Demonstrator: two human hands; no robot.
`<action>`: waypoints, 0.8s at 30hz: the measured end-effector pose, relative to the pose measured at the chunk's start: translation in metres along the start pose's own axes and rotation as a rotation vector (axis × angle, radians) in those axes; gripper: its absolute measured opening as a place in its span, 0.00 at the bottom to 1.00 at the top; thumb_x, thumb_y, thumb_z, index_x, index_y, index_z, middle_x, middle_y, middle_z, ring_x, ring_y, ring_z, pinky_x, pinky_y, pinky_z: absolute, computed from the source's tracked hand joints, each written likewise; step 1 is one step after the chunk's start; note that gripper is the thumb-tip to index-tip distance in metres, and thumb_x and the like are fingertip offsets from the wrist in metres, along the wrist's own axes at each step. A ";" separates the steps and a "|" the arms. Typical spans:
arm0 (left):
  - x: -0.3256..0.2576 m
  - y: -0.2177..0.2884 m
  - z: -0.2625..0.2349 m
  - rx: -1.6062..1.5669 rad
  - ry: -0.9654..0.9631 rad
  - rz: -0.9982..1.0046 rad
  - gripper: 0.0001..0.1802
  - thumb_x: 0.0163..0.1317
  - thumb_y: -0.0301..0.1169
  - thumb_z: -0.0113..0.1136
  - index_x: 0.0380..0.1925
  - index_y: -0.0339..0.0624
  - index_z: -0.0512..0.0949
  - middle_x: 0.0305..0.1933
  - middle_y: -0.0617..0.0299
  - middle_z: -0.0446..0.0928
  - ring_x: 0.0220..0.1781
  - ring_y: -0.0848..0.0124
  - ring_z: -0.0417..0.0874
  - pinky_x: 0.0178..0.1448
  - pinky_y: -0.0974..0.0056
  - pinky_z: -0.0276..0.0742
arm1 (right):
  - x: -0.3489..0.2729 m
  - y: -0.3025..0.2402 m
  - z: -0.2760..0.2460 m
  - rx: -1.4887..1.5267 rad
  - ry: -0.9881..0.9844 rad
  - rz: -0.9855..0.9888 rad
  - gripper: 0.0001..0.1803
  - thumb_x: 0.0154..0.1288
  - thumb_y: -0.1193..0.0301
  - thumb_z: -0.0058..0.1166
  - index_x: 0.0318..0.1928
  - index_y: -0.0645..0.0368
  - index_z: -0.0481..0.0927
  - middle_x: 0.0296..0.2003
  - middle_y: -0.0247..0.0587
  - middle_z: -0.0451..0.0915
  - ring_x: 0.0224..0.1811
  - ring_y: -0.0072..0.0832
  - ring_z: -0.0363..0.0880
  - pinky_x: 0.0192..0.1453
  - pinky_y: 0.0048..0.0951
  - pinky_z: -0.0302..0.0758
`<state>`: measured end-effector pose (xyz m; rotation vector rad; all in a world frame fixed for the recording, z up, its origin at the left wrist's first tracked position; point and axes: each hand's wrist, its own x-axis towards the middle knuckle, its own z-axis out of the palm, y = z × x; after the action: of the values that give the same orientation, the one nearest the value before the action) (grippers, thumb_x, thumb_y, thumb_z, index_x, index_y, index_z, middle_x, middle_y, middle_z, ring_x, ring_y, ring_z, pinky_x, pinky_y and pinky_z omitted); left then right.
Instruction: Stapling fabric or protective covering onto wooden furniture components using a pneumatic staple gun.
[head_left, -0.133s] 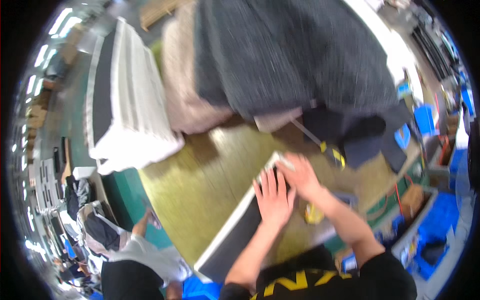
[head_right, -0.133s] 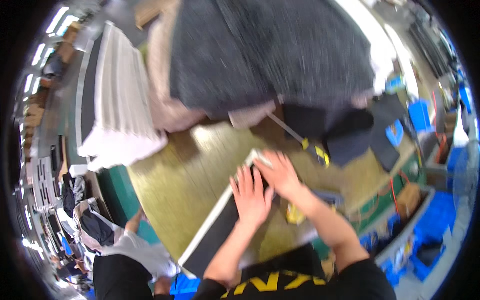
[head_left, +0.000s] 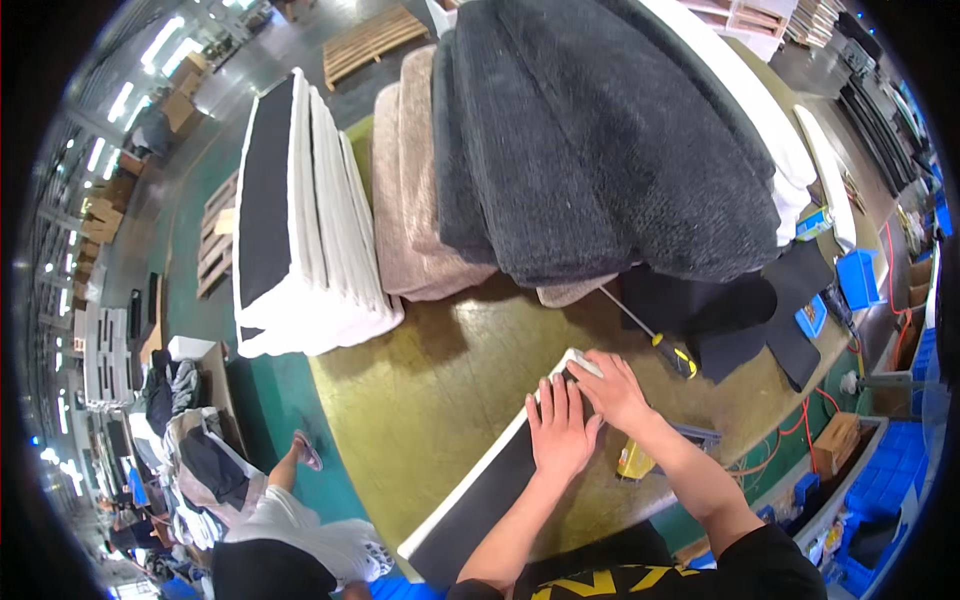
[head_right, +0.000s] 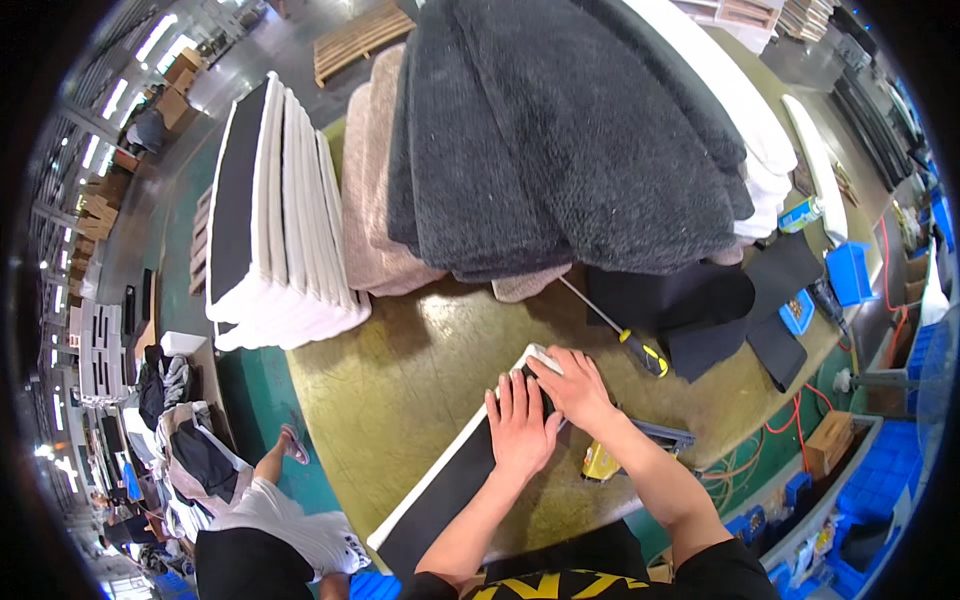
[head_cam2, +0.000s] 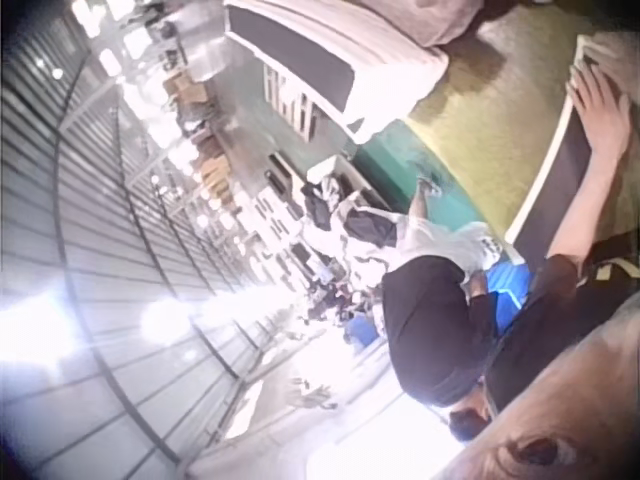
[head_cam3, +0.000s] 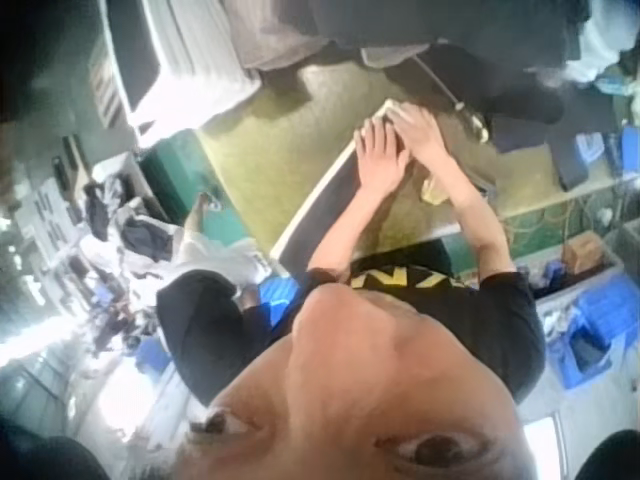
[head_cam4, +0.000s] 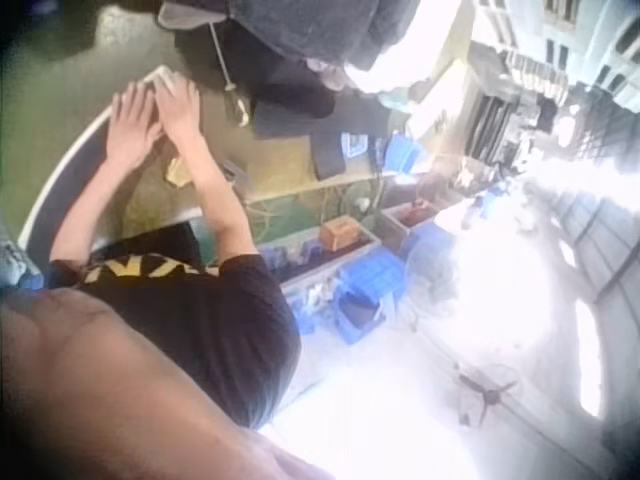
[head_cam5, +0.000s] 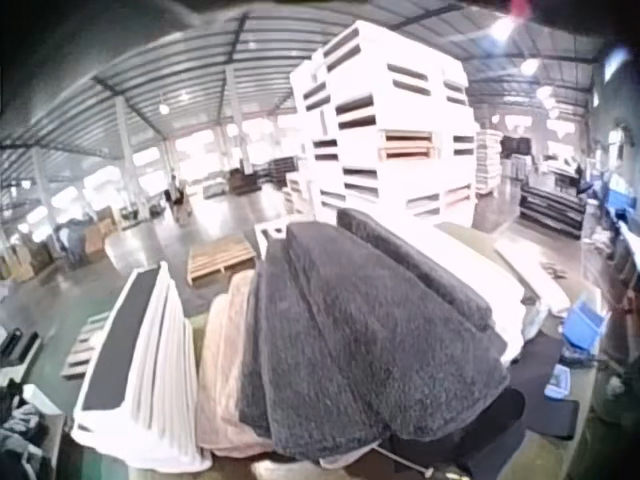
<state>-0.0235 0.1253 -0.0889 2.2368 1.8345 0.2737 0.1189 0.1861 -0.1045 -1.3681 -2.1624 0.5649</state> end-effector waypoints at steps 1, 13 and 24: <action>-0.005 0.002 0.000 0.012 0.026 -0.002 0.38 0.67 0.52 0.56 0.66 0.32 0.71 0.75 0.40 0.64 0.79 0.44 0.60 0.79 0.35 0.50 | -0.003 -0.001 -0.001 0.010 -0.009 -0.007 0.23 0.62 0.70 0.63 0.59 0.49 0.82 0.54 0.45 0.76 0.55 0.46 0.76 0.59 0.44 0.74; 0.000 0.009 -0.006 0.009 0.080 -0.005 0.38 0.66 0.56 0.57 0.67 0.41 0.72 0.74 0.44 0.65 0.77 0.47 0.62 0.77 0.37 0.53 | -0.015 -0.004 -0.045 0.245 0.058 0.021 0.23 0.63 0.74 0.60 0.60 0.56 0.81 0.52 0.46 0.76 0.53 0.47 0.76 0.59 0.43 0.74; 0.020 0.006 -0.019 0.020 0.102 0.032 0.34 0.66 0.53 0.57 0.69 0.49 0.72 0.74 0.39 0.63 0.77 0.40 0.60 0.76 0.34 0.53 | -0.174 -0.031 -0.101 -0.118 -0.208 0.350 0.44 0.54 0.77 0.65 0.73 0.62 0.62 0.58 0.56 0.71 0.60 0.55 0.71 0.65 0.47 0.70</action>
<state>-0.0197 0.1454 -0.0695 2.3072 1.8605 0.3842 0.2224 0.0224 -0.0428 -1.8446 -2.1554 0.7480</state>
